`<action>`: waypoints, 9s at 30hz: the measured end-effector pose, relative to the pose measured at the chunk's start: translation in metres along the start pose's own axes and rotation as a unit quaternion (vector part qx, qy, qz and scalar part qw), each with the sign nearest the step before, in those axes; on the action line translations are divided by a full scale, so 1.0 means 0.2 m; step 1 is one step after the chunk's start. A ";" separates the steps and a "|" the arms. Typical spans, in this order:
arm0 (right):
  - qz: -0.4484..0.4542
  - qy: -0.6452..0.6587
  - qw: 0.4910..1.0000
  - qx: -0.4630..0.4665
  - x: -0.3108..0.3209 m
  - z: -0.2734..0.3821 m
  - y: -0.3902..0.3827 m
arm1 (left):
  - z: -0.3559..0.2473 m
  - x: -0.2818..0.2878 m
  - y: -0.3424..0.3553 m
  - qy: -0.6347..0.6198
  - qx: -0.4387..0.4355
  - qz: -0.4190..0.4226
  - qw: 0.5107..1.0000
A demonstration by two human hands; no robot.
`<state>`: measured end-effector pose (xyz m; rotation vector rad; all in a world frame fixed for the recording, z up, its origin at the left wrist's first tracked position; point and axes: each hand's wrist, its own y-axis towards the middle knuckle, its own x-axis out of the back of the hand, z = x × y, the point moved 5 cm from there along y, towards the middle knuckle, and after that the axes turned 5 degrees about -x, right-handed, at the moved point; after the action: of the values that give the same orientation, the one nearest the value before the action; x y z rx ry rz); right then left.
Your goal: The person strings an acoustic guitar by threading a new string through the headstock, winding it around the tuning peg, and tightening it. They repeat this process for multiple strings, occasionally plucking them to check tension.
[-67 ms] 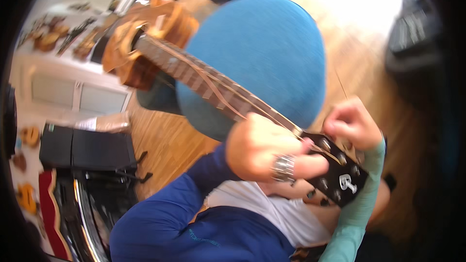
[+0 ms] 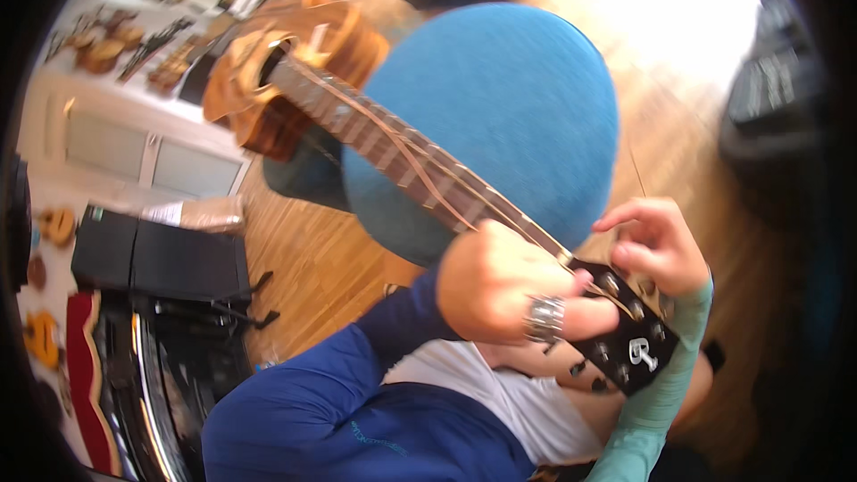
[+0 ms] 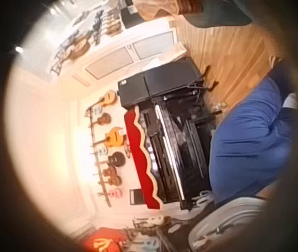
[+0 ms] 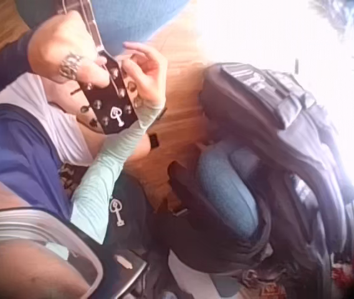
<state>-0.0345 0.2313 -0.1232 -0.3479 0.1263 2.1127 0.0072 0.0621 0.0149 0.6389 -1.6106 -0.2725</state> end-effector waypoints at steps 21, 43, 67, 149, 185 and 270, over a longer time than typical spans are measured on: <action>0.137 -0.022 0.990 -0.033 0.14 0.05 -0.01 | 0.00 -0.05 0.00 -0.052 0.055 -0.026 0.997; 0.131 -0.051 0.990 -0.010 -0.03 0.13 0.03 | -0.01 -0.05 0.04 -0.030 0.070 -0.180 0.981; 0.151 -0.258 0.954 0.033 0.05 0.10 0.05 | -0.05 -0.07 0.02 0.015 0.104 -0.147 0.984; 0.202 -0.005 0.978 -0.050 0.06 0.03 0.01 | -0.01 -0.06 -0.02 0.023 0.101 -0.167 0.980; 0.248 0.111 0.962 0.012 0.02 0.04 0.06 | -0.02 -0.10 -0.03 -0.044 0.178 -0.292 0.939; 0.150 -0.145 0.978 0.019 0.02 0.14 -0.03 | -0.01 -0.06 0.01 -0.055 0.186 -0.207 0.959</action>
<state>-0.0370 0.2446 -0.0983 0.0086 0.0496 2.4309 0.0096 0.0712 0.0065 1.2758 -1.6364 -0.3175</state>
